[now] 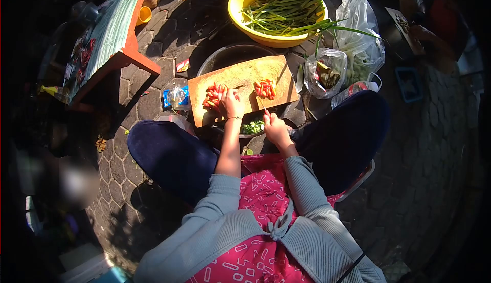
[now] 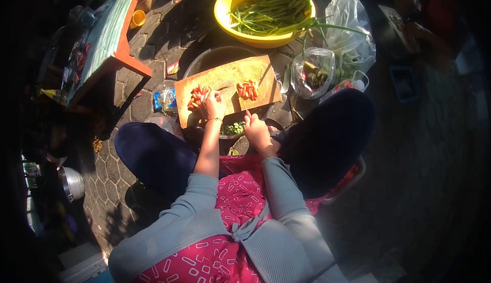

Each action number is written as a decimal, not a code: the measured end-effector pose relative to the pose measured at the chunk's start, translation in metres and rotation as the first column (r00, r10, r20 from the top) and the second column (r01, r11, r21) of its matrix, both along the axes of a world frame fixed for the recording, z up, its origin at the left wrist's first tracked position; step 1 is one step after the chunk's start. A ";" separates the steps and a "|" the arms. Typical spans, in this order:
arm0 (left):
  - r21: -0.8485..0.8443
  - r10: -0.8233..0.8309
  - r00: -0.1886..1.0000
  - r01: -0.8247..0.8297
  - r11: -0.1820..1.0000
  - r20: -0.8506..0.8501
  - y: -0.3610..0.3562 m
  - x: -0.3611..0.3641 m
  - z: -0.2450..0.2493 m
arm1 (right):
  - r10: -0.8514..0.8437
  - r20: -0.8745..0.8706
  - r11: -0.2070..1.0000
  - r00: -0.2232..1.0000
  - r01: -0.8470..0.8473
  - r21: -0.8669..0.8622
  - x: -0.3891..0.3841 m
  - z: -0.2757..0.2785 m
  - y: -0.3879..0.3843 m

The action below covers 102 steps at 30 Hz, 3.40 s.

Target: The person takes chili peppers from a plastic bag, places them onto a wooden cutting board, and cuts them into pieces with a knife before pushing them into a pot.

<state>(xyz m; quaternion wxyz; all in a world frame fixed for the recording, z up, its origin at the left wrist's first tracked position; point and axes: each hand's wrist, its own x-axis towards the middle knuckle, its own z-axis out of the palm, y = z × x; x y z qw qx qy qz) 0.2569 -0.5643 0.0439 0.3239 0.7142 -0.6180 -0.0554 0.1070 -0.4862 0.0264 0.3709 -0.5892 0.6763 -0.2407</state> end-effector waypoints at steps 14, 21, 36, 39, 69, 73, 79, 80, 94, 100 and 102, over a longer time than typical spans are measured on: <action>0.111 0.076 0.997 -0.076 0.991 0.004 0.000 0.007 -0.018 | -0.020 0.026 0.998 0.999 0.022 -0.058 0.005 -0.004 -0.001; 0.011 -0.134 0.990 0.134 0.991 0.039 0.006 -0.032 -0.017 | -0.073 0.031 0.979 0.997 0.078 -0.187 0.007 0.004 -0.004; 0.014 -0.076 0.986 0.079 0.997 -0.147 0.015 -0.031 -0.039 | 0.010 -0.044 0.978 0.999 -0.019 -0.207 0.012 -0.001 -0.002; 0.034 -0.050 0.987 0.055 0.998 -0.152 0.017 -0.032 -0.038 | 0.008 -0.139 0.989 0.990 -0.029 -0.146 0.013 0.003 -0.002; -0.034 -0.028 0.989 0.023 0.999 -0.149 0.020 -0.039 -0.039 | -0.019 -0.194 0.999 0.981 0.027 0.038 0.002 0.011 0.026; -0.017 -0.003 0.996 0.002 1.000 -0.092 0.020 -0.041 -0.040 | 0.044 -0.204 0.999 0.978 -0.039 0.032 0.003 0.034 0.013; 0.012 0.052 0.981 -0.051 0.999 -0.187 0.023 -0.041 -0.044 | 0.044 -0.128 0.987 0.991 -0.062 -0.147 0.004 0.009 0.004; 0.011 0.051 0.983 -0.050 0.999 -0.174 0.024 -0.042 -0.040 | 0.045 -0.131 0.986 0.990 -0.065 -0.154 0.005 0.007 0.004; 0.084 0.030 0.959 -0.007 0.996 -0.283 0.021 -0.042 -0.045 | -0.002 -0.143 0.995 0.990 -0.013 -0.104 0.017 -0.008 0.000; 0.081 0.046 0.970 -0.028 0.996 -0.238 0.021 -0.043 -0.036 | 0.070 -0.077 0.993 0.995 -0.062 0.104 0.007 -0.011 0.017; 0.098 0.046 0.969 -0.022 0.995 -0.243 0.022 -0.043 -0.037 | 0.065 -0.101 0.987 0.993 -0.049 0.152 0.002 -0.003 0.024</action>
